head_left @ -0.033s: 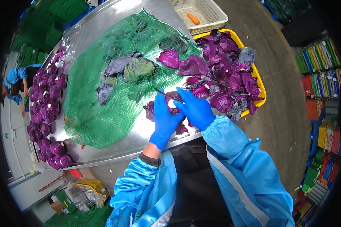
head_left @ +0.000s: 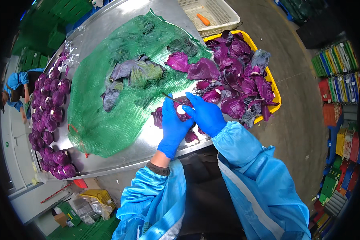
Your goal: Trimming the outer leaves and stalks of red cabbage heads using a knife and placing processed cabbage into a mesh bag.
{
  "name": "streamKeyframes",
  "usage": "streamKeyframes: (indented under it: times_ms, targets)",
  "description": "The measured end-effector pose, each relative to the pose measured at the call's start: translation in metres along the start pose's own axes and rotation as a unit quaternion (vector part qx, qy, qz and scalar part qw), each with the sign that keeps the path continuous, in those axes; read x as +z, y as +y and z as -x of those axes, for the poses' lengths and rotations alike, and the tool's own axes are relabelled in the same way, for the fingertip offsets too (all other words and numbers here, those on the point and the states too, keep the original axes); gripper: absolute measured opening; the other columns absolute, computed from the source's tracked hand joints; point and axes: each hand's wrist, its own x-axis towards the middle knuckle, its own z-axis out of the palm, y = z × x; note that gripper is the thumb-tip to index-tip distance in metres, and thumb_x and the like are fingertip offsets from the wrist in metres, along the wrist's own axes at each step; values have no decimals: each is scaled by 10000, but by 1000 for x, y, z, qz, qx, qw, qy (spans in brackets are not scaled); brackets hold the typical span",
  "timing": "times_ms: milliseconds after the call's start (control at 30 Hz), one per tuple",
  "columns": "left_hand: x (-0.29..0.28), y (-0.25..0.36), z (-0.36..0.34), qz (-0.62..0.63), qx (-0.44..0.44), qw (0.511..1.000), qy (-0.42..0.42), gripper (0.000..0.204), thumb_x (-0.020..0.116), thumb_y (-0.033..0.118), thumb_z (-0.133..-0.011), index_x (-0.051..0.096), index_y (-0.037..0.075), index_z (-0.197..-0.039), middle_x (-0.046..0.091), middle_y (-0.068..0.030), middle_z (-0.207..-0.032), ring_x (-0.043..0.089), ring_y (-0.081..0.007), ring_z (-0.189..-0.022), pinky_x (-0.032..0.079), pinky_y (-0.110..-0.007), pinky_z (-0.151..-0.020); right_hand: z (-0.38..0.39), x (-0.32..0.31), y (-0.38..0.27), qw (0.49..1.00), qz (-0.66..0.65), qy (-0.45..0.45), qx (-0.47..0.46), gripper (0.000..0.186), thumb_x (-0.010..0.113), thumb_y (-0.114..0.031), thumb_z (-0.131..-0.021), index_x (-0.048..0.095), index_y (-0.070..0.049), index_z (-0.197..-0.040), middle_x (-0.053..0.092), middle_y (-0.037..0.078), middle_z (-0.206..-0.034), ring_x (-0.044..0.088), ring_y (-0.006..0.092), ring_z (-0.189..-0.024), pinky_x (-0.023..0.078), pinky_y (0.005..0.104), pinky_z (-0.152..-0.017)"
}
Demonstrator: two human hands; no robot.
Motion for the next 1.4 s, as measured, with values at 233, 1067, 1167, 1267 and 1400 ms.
streamKeyframes:
  times_ms: [233,1067,1167,1267,1400]
  targets:
    - [-2,-3,10,-24,48,999,5,1127,881,326,-637,221,-45,-1471,305,-268,-1481,287,-408,-1396,271,-454,-1144,-12,-7,14,988,-139,48,-53,363,634,-413,-873,673,-109,-1069,688,149,-976,661,347,-853,522,455,-745]
    - [-31,-1,-12,-73,59,995,-31,1003,868,302,-636,347,145,-1478,243,-266,-1520,310,-406,-1386,316,-468,-1118,-1,22,7,947,-303,2,102,689,742,-430,-813,494,-40,-1325,617,186,-1220,607,310,-1128,477,378,-931]
    - [-31,-24,-31,-3,35,999,-5,993,891,340,-634,380,92,-1450,345,-252,-1471,418,-363,-1315,364,-435,-1089,10,49,36,886,-443,8,134,594,757,-294,-828,516,-28,-1302,645,132,-1163,623,194,-1061,491,332,-892]
    - [-42,-32,-44,196,-102,975,-16,925,880,305,-679,402,38,-1423,456,-202,-1390,495,-289,-1242,414,-391,-1049,8,60,35,888,-448,-10,105,412,711,-157,-857,592,-30,-1231,665,80,-946,623,131,-770,523,286,-720]
    - [-51,-31,-39,302,-143,943,-4,848,874,238,-699,434,5,-1385,538,-143,-1287,553,-224,-1147,462,-337,-996,0,24,13,803,-531,-91,253,431,659,-388,-893,644,-7,-1095,618,39,-774,534,115,-525,454,285,-484]
